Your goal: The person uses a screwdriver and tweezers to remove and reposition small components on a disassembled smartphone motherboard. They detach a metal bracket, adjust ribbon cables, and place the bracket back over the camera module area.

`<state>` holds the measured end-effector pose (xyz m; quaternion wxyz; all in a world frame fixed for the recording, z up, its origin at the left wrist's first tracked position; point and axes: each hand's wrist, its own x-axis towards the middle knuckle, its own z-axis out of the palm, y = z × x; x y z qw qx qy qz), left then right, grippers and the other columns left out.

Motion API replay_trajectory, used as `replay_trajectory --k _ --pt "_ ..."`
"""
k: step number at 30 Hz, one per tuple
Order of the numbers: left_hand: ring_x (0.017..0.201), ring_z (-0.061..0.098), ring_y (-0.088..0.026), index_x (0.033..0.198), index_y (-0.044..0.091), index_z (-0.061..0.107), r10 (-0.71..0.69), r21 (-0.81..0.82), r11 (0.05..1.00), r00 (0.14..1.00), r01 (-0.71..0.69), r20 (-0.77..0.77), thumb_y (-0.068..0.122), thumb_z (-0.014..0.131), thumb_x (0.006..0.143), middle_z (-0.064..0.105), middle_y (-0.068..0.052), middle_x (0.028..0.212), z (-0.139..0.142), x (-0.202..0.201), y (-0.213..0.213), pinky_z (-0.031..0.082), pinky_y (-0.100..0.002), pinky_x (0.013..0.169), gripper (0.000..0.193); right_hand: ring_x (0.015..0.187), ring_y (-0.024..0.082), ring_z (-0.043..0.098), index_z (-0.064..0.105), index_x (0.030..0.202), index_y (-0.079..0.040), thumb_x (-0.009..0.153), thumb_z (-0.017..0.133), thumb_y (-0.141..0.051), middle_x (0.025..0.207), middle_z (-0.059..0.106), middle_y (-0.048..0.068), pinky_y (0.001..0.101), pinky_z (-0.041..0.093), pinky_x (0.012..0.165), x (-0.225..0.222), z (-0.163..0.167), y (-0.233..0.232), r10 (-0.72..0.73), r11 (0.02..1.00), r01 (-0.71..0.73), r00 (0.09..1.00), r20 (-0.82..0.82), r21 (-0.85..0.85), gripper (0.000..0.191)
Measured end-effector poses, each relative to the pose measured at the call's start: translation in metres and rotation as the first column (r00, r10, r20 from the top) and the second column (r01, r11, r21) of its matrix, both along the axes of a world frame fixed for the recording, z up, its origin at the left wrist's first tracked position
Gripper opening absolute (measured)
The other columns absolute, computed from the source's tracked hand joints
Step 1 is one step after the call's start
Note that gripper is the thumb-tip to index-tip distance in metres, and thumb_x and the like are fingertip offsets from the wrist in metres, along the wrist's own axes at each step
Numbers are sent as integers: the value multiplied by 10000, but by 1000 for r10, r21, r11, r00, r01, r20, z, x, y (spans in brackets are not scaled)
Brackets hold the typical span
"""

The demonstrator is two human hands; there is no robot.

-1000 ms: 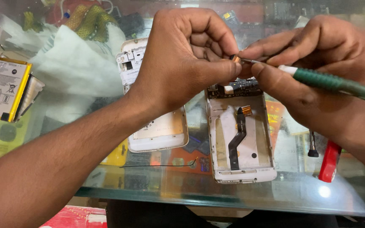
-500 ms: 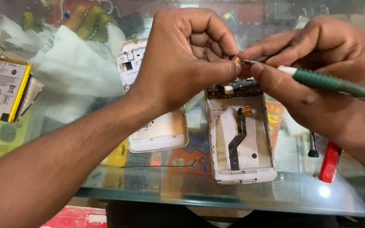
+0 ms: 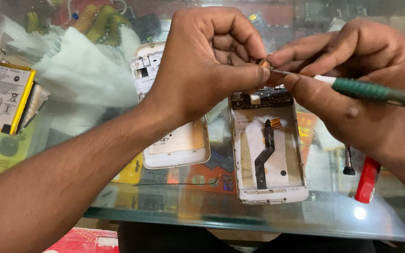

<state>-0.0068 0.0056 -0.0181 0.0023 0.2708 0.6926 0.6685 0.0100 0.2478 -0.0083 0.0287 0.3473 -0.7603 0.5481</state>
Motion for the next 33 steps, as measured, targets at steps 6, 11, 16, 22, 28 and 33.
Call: replay_trajectory --k 6,11,16,22,28,33 --pt "818 741 -57 957 10 680 -37 17 999 999 37 -1 -20 818 927 735 -50 897 0 -1 -1 653 -189 754 144 1110 175 718 511 1034 -40 1018 643 4 1232 686 190 320 647 1003 1 -1 0 -49 999 49 999 11 13 141" --pt "820 750 -61 961 10 681 -34 3 999 999 34 -25 -28 814 931 739 -52 903 0 -1 -1 657 -192 753 142 1114 178 715 502 1021 -36 1011 645 14 1225 688 190 320 647 994 0 0 1 -53 997 54 998 -23 47 152" --pt "808 751 -68 950 8 676 -31 16 999 1000 31 -4 -38 812 920 738 -55 891 0 -1 -1 653 -197 735 146 1108 164 709 501 1020 -49 993 645 15 1227 685 185 308 636 990 0 0 -1 -59 998 59 998 23 34 160" --pt "795 745 -69 942 5 675 -21 26 999 1000 20 20 -44 813 902 736 -58 881 0 -2 0 655 -202 722 151 1172 197 709 489 996 -44 1005 656 40 1183 694 195 314 647 1013 4 1 -5 -64 997 66 996 -64 31 187" --pt "780 761 -91 932 -6 675 -26 49 999 998 23 62 -57 800 893 742 -76 862 1 -1 1 667 -219 698 141 1158 235 713 491 956 -4 973 659 86 1068 687 197 310 655 935 4 5 -8 -69 993 85 980 -184 77 192" --pt "764 774 -104 926 -10 672 -27 57 998 995 21 100 -51 790 883 750 -87 847 1 0 2 679 -229 684 132 1145 275 710 497 945 30 951 659 109 1063 681 231 336 656 928 5 6 -8 -29 991 64 962 -273 120 180"
